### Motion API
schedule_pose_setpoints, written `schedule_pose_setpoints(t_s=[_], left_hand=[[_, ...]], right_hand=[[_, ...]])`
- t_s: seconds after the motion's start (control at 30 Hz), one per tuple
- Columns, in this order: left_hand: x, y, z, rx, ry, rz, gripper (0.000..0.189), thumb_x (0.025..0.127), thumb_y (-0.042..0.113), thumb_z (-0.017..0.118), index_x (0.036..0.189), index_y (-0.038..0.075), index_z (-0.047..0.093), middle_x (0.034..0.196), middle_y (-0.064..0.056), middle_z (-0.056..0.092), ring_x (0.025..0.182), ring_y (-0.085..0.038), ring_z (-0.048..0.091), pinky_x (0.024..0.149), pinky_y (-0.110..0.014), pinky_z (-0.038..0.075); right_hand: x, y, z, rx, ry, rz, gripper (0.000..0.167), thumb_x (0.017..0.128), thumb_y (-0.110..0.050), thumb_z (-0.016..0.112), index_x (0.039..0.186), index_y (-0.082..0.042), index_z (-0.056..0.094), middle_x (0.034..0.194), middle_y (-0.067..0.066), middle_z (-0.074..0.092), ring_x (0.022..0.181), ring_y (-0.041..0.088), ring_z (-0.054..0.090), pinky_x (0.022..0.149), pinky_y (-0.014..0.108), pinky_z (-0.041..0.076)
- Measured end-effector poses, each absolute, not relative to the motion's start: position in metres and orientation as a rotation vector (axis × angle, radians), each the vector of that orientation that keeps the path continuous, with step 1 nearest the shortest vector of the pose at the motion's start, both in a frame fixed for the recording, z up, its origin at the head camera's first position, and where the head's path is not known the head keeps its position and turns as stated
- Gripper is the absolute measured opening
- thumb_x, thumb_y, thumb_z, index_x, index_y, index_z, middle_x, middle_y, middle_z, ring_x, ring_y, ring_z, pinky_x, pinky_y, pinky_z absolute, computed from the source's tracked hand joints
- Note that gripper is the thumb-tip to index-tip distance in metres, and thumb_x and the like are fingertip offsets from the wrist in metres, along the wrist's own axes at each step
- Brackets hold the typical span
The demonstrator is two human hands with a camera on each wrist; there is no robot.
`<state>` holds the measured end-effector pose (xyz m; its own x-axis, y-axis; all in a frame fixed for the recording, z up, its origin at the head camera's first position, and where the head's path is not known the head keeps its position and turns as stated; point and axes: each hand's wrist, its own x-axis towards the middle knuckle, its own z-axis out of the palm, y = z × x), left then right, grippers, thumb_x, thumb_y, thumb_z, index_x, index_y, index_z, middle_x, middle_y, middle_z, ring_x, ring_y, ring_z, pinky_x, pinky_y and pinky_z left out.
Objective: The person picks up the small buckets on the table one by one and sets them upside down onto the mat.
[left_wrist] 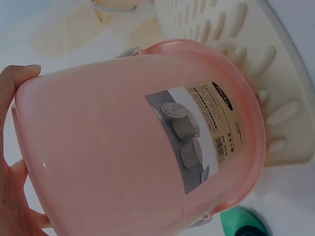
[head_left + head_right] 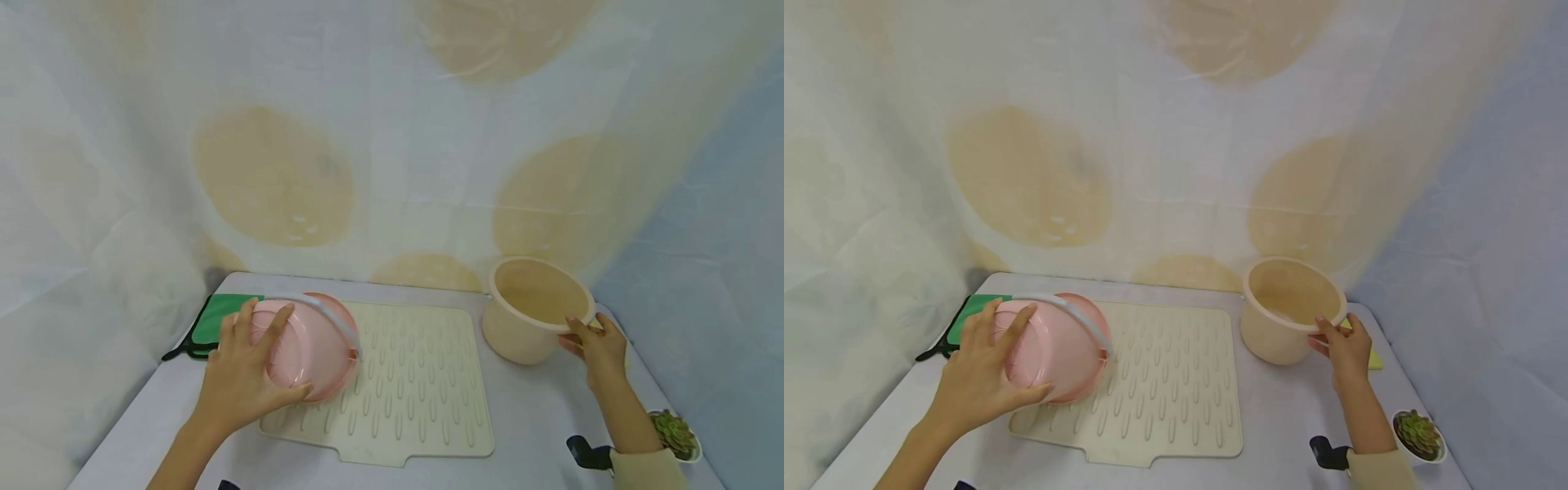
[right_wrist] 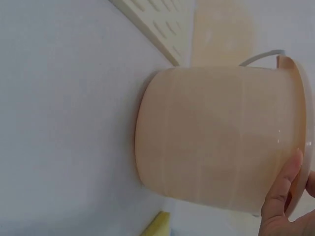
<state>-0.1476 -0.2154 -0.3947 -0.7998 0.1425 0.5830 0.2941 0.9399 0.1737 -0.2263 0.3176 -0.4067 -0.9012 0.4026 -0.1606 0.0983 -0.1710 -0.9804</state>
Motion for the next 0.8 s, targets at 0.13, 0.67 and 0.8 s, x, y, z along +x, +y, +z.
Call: schedule_pose_setpoints(t_s=[0.13,0.67,0.8], left_hand=[[-0.15,-0.211,-0.393,-0.302,-2.539,-0.315,0.112,0.053,0.069,0.081,0.151,0.037,0.037,0.152,-0.02,0.028,0.13,-0.04,0.03,0.06,-0.059,0.045],[-0.176,-0.194,-0.379,-0.329,-2.695,-0.245,0.108,0.06,0.074,0.075,0.153,0.037,0.032,0.151,-0.019,0.026,0.129,-0.046,0.031,0.062,-0.068,0.045],[-0.187,-0.191,-0.376,-0.327,-2.764,-0.239,0.108,0.061,0.075,0.074,0.154,0.041,0.029,0.152,-0.02,0.025,0.129,-0.048,0.03,0.061,-0.07,0.044]], right_hand=[[-0.228,0.318,-0.404,-0.58,-1.803,2.279,0.082,0.096,-0.013,0.065,0.16,-0.01,0.014,0.078,-0.008,0.063,0.062,0.005,0.067,0.063,0.021,0.057],[-0.226,0.317,-0.406,-0.409,-1.659,2.44,0.08,0.097,-0.005,0.059,0.16,-0.009,0.011,0.081,-0.007,0.066,0.064,0.008,0.07,0.065,0.024,0.058],[-0.225,0.317,-0.407,-0.371,-1.655,2.45,0.083,0.096,-0.006,0.062,0.16,-0.009,0.009,0.084,-0.008,0.066,0.065,0.008,0.07,0.065,0.024,0.058]])
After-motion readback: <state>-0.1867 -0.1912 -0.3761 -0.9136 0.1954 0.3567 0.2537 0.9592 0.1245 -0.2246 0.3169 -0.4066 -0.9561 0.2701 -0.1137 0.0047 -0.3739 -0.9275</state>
